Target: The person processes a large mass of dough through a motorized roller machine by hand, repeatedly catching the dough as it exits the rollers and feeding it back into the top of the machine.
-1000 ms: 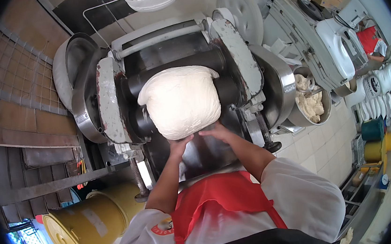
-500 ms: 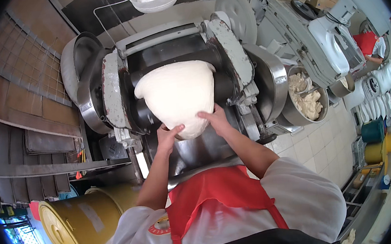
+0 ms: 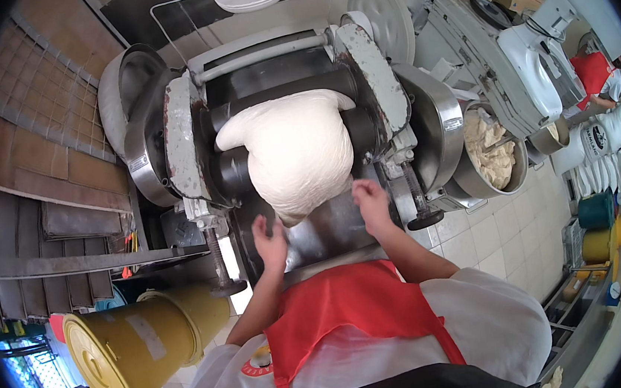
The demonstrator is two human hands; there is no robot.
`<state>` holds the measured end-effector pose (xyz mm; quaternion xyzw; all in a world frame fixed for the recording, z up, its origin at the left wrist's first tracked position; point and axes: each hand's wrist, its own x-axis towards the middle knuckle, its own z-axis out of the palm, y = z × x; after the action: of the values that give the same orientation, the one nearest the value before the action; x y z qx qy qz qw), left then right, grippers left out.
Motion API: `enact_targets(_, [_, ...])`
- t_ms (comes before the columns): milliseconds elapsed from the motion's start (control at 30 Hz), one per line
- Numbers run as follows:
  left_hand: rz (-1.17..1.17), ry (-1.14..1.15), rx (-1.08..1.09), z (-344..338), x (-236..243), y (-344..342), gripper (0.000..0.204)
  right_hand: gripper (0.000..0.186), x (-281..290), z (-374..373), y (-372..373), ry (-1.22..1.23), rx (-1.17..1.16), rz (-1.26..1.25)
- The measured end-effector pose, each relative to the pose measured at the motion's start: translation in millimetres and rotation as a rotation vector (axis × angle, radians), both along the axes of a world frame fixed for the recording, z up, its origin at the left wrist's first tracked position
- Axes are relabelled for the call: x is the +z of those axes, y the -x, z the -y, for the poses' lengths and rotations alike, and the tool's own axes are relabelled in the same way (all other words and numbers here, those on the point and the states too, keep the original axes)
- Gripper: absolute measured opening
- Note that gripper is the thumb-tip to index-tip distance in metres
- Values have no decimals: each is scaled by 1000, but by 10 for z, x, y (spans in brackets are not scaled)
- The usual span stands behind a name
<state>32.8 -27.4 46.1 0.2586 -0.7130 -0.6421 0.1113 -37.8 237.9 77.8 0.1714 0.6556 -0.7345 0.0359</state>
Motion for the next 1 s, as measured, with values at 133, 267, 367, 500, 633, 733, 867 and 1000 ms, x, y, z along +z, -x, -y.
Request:
enact_targets(133, [571,145,-219,-201,-504,92,87,83,-838,-38,22,-355,186,298])
enact_targets(267, [468,104,-347,-253,-527,599,95,110,-775,96,407,-438,407,222])
enact_targets(367, [255,-104,-446,-237,-482,1004,92,109,-552,144,763,-174,579,148])
enact_targets(500, [186,-212,-795,-14,-307,1296,89,100,-228,47,1042,-250,816,58])
enact_targets(633, [312,-67,-975,84,170,1416,89,94,-76,-91,996,-219,906,68])
enact_targets(733, [103,-230,-712,46,334,1143,84,87,116,-33,754,72,665,31])
enact_targets(867, [52,-277,-414,-26,646,845,47,77,467,183,431,283,253,-90])
enact_targets(1000, [-126,-300,-222,-67,1009,778,33,70,713,270,512,221,80,-129])
